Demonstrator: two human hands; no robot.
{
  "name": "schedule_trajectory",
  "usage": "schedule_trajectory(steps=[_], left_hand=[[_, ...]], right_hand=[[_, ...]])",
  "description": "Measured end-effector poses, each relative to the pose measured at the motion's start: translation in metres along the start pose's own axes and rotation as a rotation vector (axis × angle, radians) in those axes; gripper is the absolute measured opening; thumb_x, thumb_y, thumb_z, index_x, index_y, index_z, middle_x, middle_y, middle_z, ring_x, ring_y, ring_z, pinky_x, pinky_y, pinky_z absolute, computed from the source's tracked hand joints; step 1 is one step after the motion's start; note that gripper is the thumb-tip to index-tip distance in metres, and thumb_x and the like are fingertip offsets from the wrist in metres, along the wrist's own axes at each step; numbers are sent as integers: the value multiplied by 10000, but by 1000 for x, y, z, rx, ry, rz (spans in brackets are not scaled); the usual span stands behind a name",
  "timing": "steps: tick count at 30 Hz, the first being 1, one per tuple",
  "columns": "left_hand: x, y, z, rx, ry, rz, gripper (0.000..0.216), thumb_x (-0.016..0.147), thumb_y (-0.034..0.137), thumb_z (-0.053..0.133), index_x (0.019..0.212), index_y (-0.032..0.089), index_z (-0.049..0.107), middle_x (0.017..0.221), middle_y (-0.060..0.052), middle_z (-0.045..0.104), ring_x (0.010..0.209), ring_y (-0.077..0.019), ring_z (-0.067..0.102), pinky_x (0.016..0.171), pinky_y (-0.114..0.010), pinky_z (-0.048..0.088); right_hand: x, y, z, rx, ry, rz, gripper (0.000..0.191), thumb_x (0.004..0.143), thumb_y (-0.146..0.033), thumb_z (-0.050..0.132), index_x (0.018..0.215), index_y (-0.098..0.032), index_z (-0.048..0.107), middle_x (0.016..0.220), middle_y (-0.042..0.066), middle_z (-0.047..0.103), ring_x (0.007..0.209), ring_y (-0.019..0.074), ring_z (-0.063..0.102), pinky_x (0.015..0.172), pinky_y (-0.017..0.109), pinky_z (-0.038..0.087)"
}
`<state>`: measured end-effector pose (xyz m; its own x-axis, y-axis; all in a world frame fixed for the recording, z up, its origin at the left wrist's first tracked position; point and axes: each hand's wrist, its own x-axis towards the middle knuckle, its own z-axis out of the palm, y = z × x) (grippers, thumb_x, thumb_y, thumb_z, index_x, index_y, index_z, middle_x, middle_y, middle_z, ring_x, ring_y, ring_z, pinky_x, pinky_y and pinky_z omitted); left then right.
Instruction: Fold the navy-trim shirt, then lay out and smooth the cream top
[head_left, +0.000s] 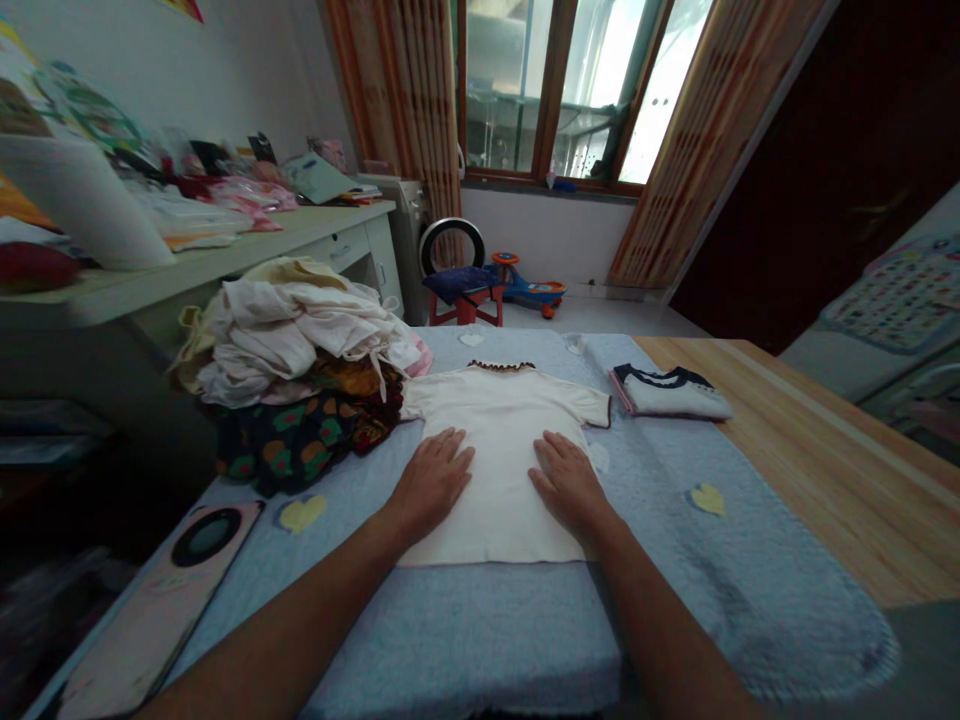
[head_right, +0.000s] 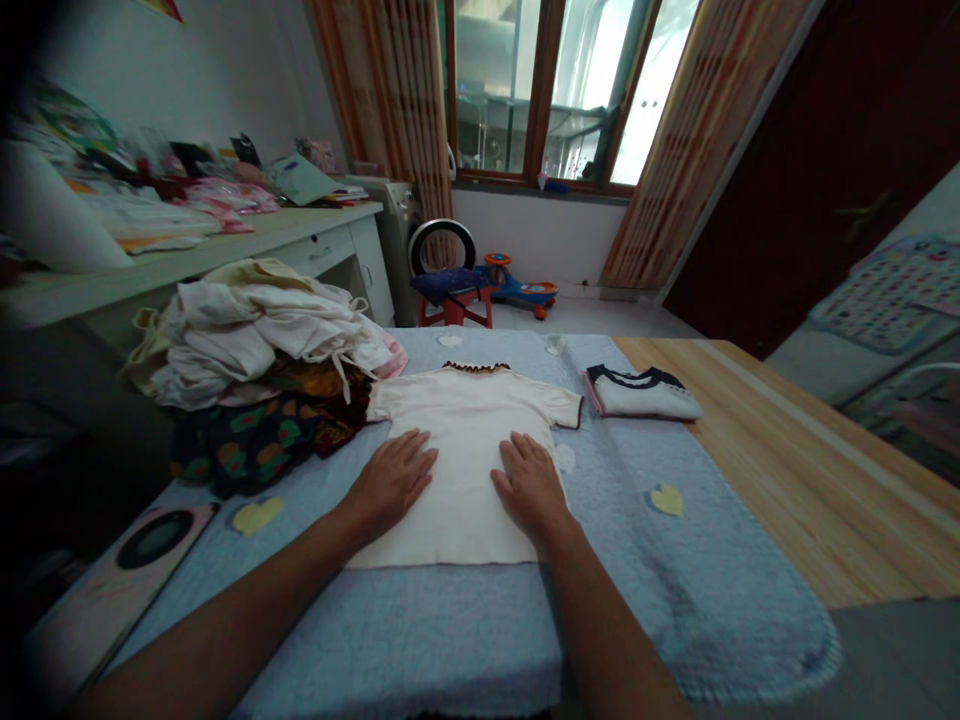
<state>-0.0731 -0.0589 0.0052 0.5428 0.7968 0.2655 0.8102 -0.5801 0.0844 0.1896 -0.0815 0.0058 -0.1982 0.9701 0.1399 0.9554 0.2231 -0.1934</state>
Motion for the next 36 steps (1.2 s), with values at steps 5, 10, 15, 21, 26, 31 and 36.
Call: schedule_trajectory(steps=[5,10,15,21,26,31,36], left_hand=[[-6,14,6,-129,-17,151,344,974,251,443,1280,194,589,1426,-118,526,1338,-259,459,1105,-445,405],[-10,20,7,-120,-111,135,483,958,405,500,1407,229,486,1527,-102,409,1427,-309,324,1150,-502,313],[-9,18,3,-107,-158,89,535,948,465,498,1442,268,441,1554,-73,370,1453,-332,255,1159,-523,267],[-9,15,6,-110,-92,88,508,956,450,484,1414,231,479,1522,-96,412,1437,-328,286,1154,-503,290],[-7,12,8,-91,-71,25,488,961,441,477,1396,221,503,1513,-102,425,1436,-336,288,1151,-513,294],[-6,10,11,-75,-46,-18,506,955,456,482,1412,241,483,1523,-97,412,1441,-336,280,1151,-519,284],[-4,8,11,-61,-69,-53,512,961,469,452,1418,238,475,1530,-102,403,1437,-349,281,1141,-542,282]], right_hand=[[0,0,0,1,3,-2,480,921,-331,506,1363,-144,507,1501,152,423,1396,281,356,1155,428,266],[1,1,1,0,3,0,488,917,-337,505,1367,-149,504,1507,145,419,1401,279,350,1156,425,264],[2,2,1,-1,-9,-4,484,922,-346,493,1368,-157,502,1512,149,412,1405,280,345,1150,441,269],[1,2,2,-10,2,-11,474,925,-344,491,1364,-164,503,1508,146,417,1402,282,352,1145,447,279],[1,1,1,-14,4,-6,474,926,-353,496,1356,-155,511,1499,146,428,1394,290,363,1147,435,285],[2,1,1,-14,15,-8,464,919,-346,503,1343,-161,522,1491,147,438,1387,287,372,1145,438,289],[2,2,3,-10,12,-10,472,920,-353,503,1350,-159,518,1494,144,437,1392,286,367,1144,436,290]])
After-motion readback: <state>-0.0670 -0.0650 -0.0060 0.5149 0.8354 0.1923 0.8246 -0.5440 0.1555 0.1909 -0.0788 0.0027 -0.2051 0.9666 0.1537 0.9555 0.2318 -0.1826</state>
